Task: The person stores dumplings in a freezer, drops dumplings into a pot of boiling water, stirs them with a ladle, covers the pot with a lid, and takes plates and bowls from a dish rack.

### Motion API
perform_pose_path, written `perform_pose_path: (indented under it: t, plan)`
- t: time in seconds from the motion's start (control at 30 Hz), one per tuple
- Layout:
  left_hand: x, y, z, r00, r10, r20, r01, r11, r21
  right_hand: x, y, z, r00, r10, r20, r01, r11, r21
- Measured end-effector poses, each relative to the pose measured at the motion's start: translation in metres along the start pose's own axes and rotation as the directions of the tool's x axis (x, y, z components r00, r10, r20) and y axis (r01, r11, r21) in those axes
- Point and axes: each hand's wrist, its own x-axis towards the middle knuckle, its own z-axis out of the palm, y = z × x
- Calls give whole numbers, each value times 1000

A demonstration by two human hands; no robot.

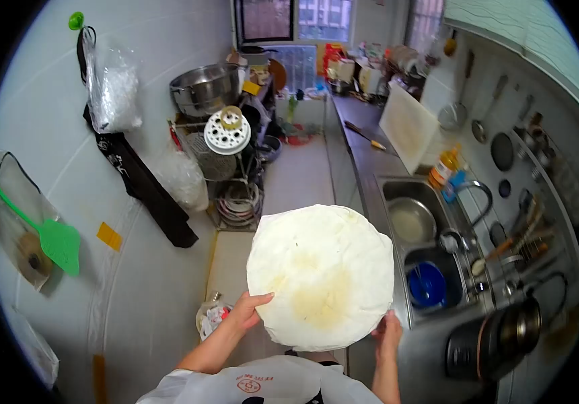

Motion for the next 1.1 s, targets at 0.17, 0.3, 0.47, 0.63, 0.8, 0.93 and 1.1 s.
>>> perform_pose_path:
  t: [0.17,0.3,0.47,0.63,0.8,0.93,1.1]
  plan:
    - [56,45,18,991,113,-72,-116,992,-44,86,-63,67,958,-220,182,216,975,42]
    - [90,86,27,960,256,-115,-267,960,-85,143,-97,140,846,-123,520,80,991,105]
    - [117,142,13,936,303,-177,-325,940,-105,199,-121,220,741,37,671,-71,997,23]
    - [181,209,-36,873,475,-110,-487,864,-128,216,-159,340,700,-41,713,-68,990,124]
    - [227,301,-65,799,599,43,-598,800,-34,237,-205,482,647,-175,742,63,982,177]
    - [249,351,-100,842,518,151,-527,849,25,249,-242,610,566,-269,779,68,957,281]
    - [251,351,-130,853,513,-94,-512,858,39,275,-250,774,490,-249,836,-84,941,329]
